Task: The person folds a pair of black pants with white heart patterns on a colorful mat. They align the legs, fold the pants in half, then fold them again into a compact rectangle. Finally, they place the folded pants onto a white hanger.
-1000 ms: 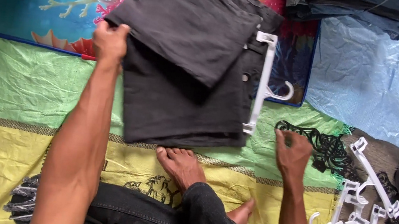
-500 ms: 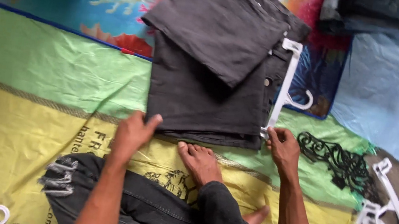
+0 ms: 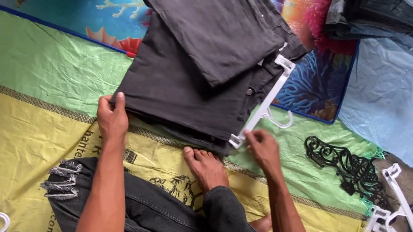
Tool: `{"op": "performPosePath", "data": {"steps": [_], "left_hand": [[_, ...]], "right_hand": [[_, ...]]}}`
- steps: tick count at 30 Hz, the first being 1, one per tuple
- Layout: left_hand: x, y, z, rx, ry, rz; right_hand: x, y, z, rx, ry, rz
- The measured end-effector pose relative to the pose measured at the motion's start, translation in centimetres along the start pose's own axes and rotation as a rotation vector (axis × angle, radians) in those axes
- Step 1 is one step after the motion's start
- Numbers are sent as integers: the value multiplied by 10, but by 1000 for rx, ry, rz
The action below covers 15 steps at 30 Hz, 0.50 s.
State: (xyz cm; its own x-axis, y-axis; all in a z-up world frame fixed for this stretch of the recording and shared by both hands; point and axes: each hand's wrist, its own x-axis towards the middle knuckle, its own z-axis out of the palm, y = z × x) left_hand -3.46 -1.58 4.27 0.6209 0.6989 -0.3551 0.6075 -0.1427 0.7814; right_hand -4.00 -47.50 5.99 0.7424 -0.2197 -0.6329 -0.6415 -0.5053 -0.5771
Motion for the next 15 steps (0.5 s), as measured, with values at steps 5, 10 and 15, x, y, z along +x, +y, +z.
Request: {"op": "performPosePath", "data": {"steps": [5,10,15], "left_hand": [[10,-16,11,-262,151,-3],[0,-17,11,-348,230,-160],[9,-32,12,-278,171,-165]], "right_hand": [[-9,9,27,417,-129,28],[-26,-5,36,649,-200,26],[-19,11,38,648,-235,17]]}}
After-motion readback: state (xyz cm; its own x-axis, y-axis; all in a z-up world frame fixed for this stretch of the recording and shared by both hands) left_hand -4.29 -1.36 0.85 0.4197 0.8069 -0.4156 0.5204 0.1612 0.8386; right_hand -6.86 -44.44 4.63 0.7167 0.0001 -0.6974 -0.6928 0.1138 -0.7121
